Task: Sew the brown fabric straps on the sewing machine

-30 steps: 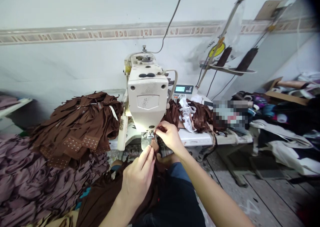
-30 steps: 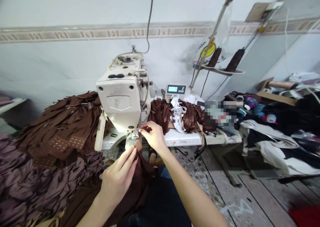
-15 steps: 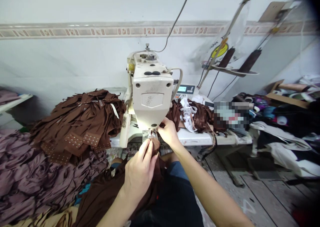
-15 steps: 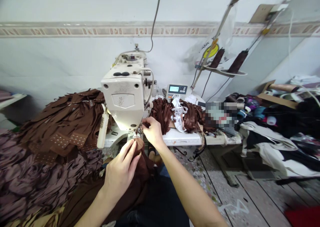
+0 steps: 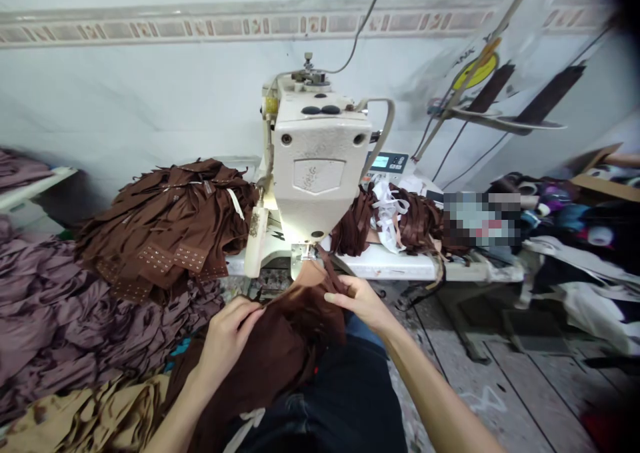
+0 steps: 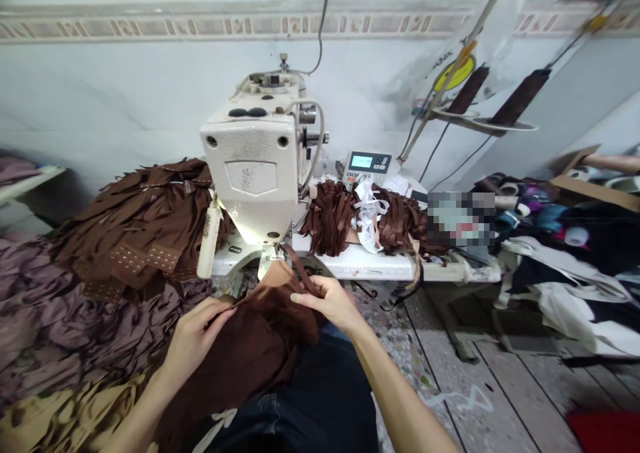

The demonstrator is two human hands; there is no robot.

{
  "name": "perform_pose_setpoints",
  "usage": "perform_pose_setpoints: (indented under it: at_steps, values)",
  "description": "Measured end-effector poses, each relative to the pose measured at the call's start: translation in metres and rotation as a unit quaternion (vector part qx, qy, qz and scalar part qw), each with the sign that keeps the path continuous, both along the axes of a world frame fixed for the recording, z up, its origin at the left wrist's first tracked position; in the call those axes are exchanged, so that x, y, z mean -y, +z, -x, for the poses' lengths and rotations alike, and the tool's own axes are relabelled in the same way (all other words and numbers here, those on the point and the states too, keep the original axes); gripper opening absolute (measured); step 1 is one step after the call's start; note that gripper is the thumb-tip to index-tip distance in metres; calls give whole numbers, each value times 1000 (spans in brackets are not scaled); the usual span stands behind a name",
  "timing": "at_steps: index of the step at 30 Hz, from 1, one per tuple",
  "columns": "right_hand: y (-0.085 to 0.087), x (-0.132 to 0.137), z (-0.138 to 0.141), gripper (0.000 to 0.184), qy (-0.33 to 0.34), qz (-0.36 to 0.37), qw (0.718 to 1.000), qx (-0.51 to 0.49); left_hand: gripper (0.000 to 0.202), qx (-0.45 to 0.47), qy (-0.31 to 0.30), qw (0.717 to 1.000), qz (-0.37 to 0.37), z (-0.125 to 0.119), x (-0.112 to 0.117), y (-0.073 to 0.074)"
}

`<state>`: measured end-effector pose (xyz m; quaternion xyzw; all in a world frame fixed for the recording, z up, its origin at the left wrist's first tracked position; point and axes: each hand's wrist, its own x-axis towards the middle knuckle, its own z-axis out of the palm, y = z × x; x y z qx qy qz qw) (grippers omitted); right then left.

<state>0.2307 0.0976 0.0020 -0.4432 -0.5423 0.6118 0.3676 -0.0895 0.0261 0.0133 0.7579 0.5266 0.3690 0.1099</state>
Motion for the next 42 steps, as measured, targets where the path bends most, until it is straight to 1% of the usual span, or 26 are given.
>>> perform_pose_setpoints:
  at_steps: [2, 4, 5, 7, 9, 10, 12, 14, 16, 17, 18, 19, 20, 22, 24, 25, 27, 29, 30, 32, 34, 35, 37, 39, 40, 42]
  values:
    - [3, -1, -1, 56, -24, -2, 1000, 4, 28, -87, 47, 995, -27, 0, -6, -2]
    - [10, -1, 2, 53, -32, -18, 999, -7, 29, -170, 105, 979, -51, -5, -11, -4]
    - [14, 1, 5, 51, -32, -31, 999, -12, 29, -196, 127, 971, -56, -8, -14, -6]
    - [22, 9, 13, 51, -42, -61, 997, -10, 29, -215, 150, 963, -56, -16, -18, -10]
    - [31, 22, 22, 51, -56, -76, 996, 2, 32, -198, 162, 965, -51, -23, -21, -14]
    - [35, 30, 25, 50, -58, -74, 996, 4, 34, -171, 162, 971, -43, -26, -22, -15]
    - [42, 44, 26, 49, -37, -58, 998, 7, 38, -65, 145, 987, -10, -32, -23, -16]
    - [47, 55, 23, 49, 29, -28, 999, 12, 40, 84, 109, 990, 38, -39, -19, -14]
    - [50, 63, 18, 42, 119, 21, 993, 9, 40, 217, 68, 968, 104, -48, -12, -12]
    - [51, 66, 16, 37, 149, 44, 988, 6, 39, 272, 47, 950, 146, -53, -6, -11]
    - [52, 67, 14, 37, 163, 64, 985, 8, 39, 317, 25, 929, 188, -58, -1, -10]
    - [52, 68, 12, 40, 155, 70, 985, 19, 38, 353, 6, 909, 222, -63, 5, -9]
    - [52, 68, 11, 42, 131, 60, 989, 42, 36, 379, -8, 892, 245, -68, 11, -9]
    - [51, 65, 9, 34, 55, -4, 994, 98, 29, 405, -23, 878, 254, -77, 22, -9]
    - [49, 60, 7, 36, -18, -87, 986, 141, 25, 400, -37, 881, 250, -85, 29, -8]
    - [46, 57, 6, 38, -33, -118, 981, 153, 24, 388, -48, 885, 251, -88, 31, -6]
    - [39, 54, 6, 40, -9, -140, 978, 157, 23, 355, -76, 897, 251, -93, 35, -3]
    - [28, 54, 9, 42, 38, -126, 981, 139, 21, 324, -105, 909, 241, -97, 38, 1]
    - [23, 56, 10, 43, 47, -112, 985, 119, 20, 311, -118, 913, 236, -98, 39, 2]
    - [14, 59, 14, 42, 33, -79, 994, 67, 18, 294, -134, 917, 235, -99, 40, 5]
    - [13, 61, 16, 40, 10, -54, 998, 20, 19, 291, -136, 914, 248, -98, 38, 7]
    - [16, 60, 16, 40, 3, -47, 999, 5, 21, 295, -135, 910, 259, -97, 37, 10]
    - [28, 57, 14, 39, -6, -55, 998, -3, 25, 310, -135, 898, 281, -96, 33, 17]
    - [46, 52, 13, 36, -17, -103, 994, 13, 27, 316, -131, 898, 276, -95, 27, 29]
    - [56, 48, 13, 34, -25, -139, 990, 26, 26, 309, -121, 909, 252, -95, 23, 37]
    - [74, 38, 15, 30, -51, -215, 974, 54, 19, 262, -89, 948, 159, -95, 15, 53]
